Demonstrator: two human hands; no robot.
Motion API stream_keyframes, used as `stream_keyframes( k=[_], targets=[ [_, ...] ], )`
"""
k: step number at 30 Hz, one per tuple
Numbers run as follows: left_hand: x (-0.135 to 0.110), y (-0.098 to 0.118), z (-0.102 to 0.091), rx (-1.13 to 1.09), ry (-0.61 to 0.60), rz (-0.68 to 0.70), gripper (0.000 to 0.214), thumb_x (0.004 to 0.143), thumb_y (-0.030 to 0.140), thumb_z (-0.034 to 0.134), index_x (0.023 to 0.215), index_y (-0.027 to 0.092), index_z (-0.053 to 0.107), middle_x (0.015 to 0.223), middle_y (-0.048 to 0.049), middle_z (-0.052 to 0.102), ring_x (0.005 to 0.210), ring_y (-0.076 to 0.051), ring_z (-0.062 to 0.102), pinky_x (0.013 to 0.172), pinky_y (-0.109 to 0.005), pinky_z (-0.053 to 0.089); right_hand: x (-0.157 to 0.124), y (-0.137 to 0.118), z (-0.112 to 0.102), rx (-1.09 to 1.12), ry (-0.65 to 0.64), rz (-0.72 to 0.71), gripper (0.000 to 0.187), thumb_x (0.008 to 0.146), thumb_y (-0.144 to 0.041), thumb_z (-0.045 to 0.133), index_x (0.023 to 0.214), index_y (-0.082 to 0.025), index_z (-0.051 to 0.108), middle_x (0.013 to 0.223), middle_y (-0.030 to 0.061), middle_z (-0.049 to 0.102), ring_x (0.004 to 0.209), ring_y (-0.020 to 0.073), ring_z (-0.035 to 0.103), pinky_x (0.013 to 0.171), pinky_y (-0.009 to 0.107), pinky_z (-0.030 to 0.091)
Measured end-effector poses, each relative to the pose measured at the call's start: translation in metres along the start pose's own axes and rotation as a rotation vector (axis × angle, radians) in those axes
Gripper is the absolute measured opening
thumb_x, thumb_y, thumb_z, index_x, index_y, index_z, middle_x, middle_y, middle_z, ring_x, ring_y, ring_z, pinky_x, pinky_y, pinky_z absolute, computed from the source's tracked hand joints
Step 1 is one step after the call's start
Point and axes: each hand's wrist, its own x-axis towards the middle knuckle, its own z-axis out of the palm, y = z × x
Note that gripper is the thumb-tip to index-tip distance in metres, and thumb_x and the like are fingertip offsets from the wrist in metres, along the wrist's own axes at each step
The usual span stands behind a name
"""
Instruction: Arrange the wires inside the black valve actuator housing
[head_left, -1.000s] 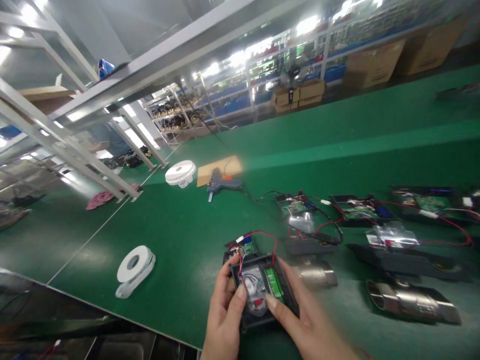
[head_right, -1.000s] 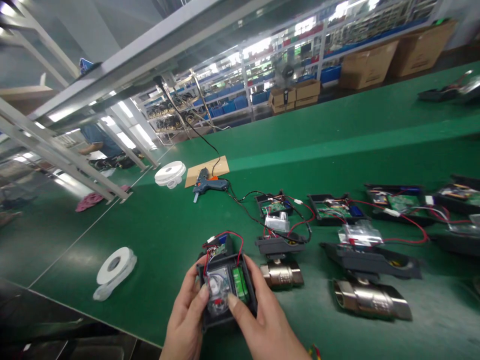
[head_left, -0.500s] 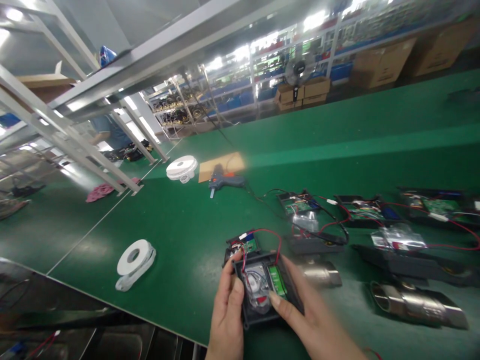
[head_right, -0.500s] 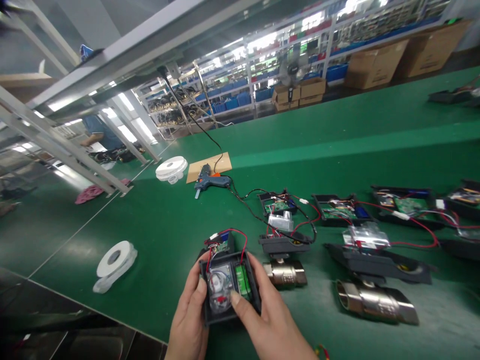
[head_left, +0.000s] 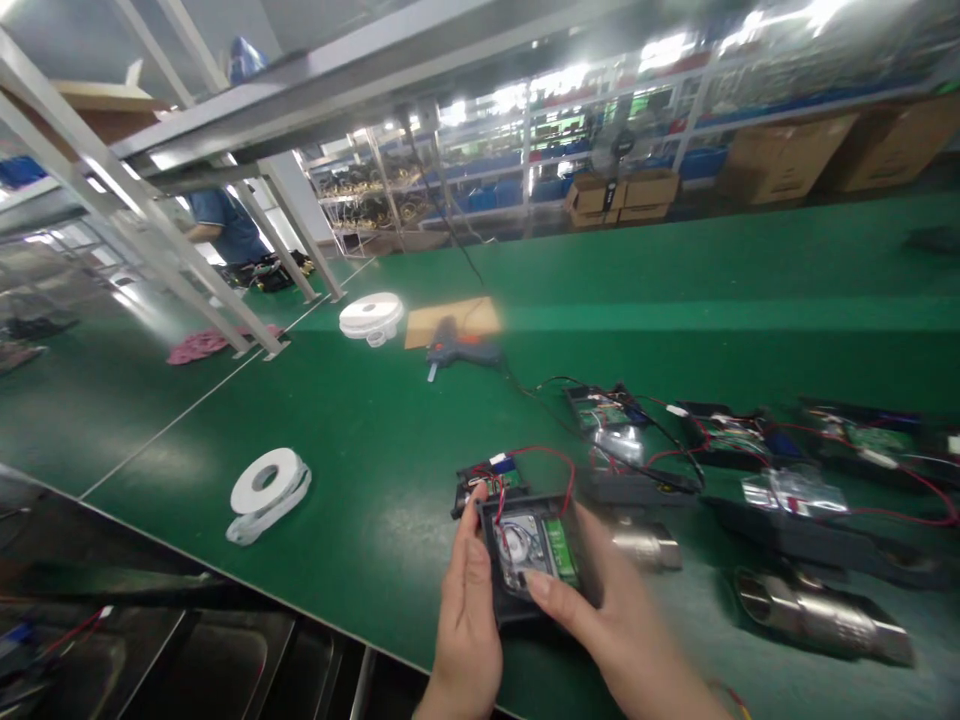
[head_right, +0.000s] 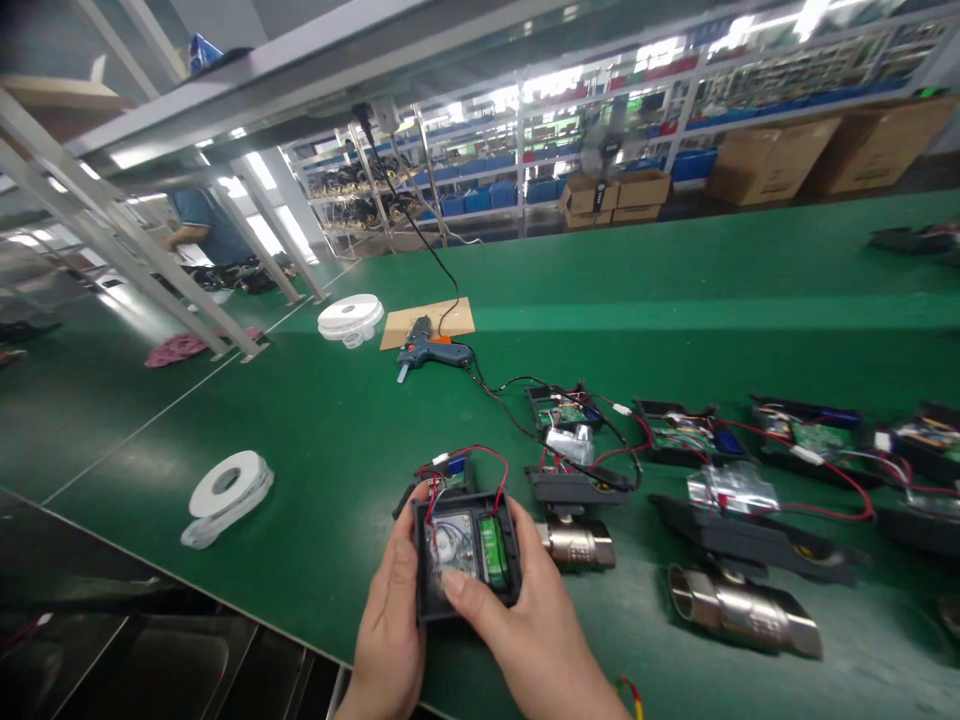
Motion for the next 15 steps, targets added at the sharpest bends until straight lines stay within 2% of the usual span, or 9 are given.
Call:
stream_keyframes(
  k=[3,8,10,12,15],
  targets=[
    [0.001,0.001,0.001,-0.003,-0.026,-0.001,0.055,0.102,0.064,0.043,0.147,0.033,0.055,0.156,-0.0007,0.052,0.15,-0.022,0.039,0.127,-0.037,0.026,0.0,0.001,0.0,-0.022,0.009,0.006,0.085,0.078,-0.061,0.067,0.144,-0.013,0.043,0.144,0.0205,0.059,0.141,0.0354,0.05,0.11,0.049,0.052],
    [0.0,-0.002,-0.001,-0.08,-0.068,-0.005,0.054,0.105,0.059,0.041,0.15,0.031,0.05,0.161,-0.0015,0.046,0.154,-0.024,0.032,0.131,-0.043,0.017,-0.001,0.011,-0.006,-0.025,-0.029,-0.027,0.088,0.082,-0.063,0.071,0.15,-0.018,0.04,0.15,0.0183,0.055,0.144,0.035,0.046,0.114,0.051,0.046],
    [-0.002,-0.002,-0.004,-0.217,-0.125,-0.016,0.056,0.106,0.055,0.041,0.157,0.031,0.039,0.161,-0.0037,0.046,0.153,-0.027,0.034,0.13,-0.046,0.022,-0.002,0.016,-0.009,-0.015,-0.047,-0.031,0.088,0.083,-0.063,0.072,0.151,-0.02,0.039,0.152,0.0176,0.053,0.146,0.0352,0.044,0.116,0.053,0.044],
    [-0.003,-0.002,-0.008,-0.349,-0.232,-0.032,0.062,0.105,0.049,0.047,0.161,0.033,0.027,0.158,-0.0047,0.05,0.148,-0.029,0.042,0.125,-0.046,0.033,-0.004,0.02,-0.012,-0.004,-0.051,-0.015,0.086,0.083,-0.064,0.073,0.151,-0.023,0.04,0.154,0.0161,0.05,0.148,0.0349,0.041,0.119,0.054,0.039],
    [-0.002,0.002,-0.014,-0.357,-0.381,-0.027,0.069,0.1,0.039,0.062,0.16,0.036,0.028,0.153,-0.0025,0.055,0.141,-0.027,0.051,0.117,-0.038,0.043,-0.004,0.021,-0.014,0.026,-0.041,0.021,0.083,0.083,-0.066,0.071,0.15,-0.027,0.042,0.159,0.0123,0.046,0.15,0.0341,0.037,0.123,0.055,0.031]
  ],
)
